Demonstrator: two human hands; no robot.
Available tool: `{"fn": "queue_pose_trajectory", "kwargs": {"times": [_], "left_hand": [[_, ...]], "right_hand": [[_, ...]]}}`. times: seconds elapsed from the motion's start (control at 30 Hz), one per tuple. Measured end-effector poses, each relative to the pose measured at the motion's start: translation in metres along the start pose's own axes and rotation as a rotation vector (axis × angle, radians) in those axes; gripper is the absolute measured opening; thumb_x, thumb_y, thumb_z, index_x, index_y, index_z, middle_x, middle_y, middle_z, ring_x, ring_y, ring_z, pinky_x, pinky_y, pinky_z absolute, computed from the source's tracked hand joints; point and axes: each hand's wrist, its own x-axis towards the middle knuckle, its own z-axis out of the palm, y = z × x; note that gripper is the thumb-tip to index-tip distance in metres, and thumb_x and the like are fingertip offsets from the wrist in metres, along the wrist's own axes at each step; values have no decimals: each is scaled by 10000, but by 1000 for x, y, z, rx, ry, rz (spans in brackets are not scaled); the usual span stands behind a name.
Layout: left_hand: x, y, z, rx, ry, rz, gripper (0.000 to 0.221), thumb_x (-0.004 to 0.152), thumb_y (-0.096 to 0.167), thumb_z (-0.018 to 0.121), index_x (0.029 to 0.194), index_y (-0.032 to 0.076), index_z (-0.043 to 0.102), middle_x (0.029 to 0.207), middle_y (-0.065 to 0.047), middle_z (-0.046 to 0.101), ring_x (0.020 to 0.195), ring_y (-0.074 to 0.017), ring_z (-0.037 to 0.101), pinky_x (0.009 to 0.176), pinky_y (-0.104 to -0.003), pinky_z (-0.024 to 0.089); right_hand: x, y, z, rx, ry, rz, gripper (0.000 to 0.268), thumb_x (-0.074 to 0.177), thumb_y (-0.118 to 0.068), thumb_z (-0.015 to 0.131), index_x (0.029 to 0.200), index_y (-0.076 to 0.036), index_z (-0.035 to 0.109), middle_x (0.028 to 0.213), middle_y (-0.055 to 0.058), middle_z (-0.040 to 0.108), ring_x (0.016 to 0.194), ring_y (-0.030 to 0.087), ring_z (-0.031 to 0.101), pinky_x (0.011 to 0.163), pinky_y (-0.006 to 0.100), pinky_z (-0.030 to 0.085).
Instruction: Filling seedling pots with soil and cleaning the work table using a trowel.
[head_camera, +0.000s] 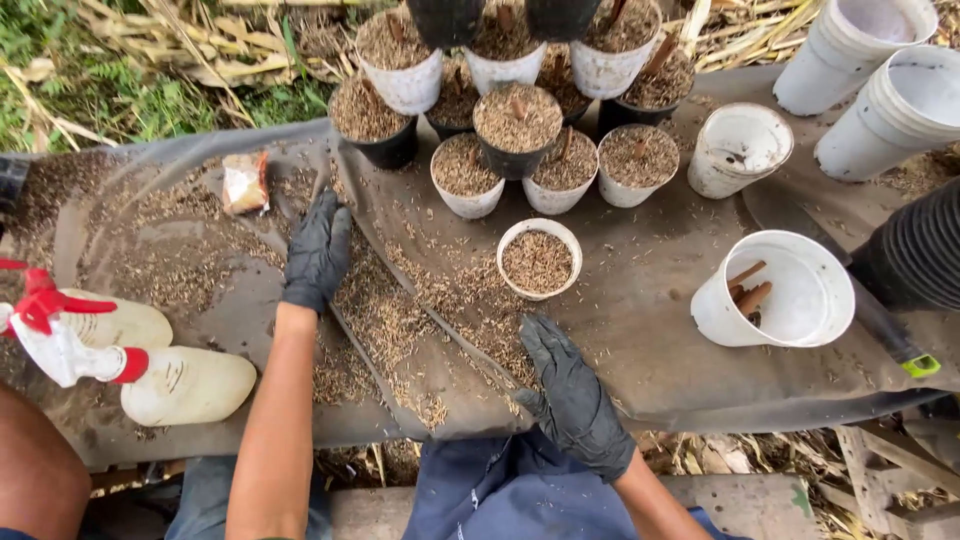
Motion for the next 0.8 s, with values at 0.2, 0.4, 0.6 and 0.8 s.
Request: {"fn": "queue_pose_trajectory", "kwargs": {"times": [0.2,0.4,0.6,0.8], "left_hand": [[-53,44,7,-75,-60,-24,507,1122,428,252,1019,41,563,906,-140,551,906,-277,539,821,-422,463],[-82,53,-2,-415,-121,-188,632,1072,476,193,1235,93,667,1558,-210,507,1449,-397,474,1185,-529,399],[-84,36,13,253,-77,-129,690,1086,464,247,1569,-9,385,1524,-303,451,1429,-491,358,1199,-584,256],[-108,72,-2,-108,-142,-223,871,995,678,190,1583,57,357,1570,-314,395,1495,-507,279,1200,-600,250]], "right_hand": [[-5,2,5,19,-14,46,647,1049,-394,514,1553,-14,369,1596,220,414,1500,394,375,1251,485,293],[-4,2,5,8,-6,6,642,1066,-395,472,1558,-2,349,1592,221,416,1484,410,397,1243,504,326],[-3,-2,2,7,15,15,613,1060,-340,497,1546,10,368,1569,216,446,1473,406,409,1247,499,325],[-6,2,6,7,-6,30,658,1054,-389,511,1570,-17,343,1584,204,433,1476,411,396,1243,509,321]]}}
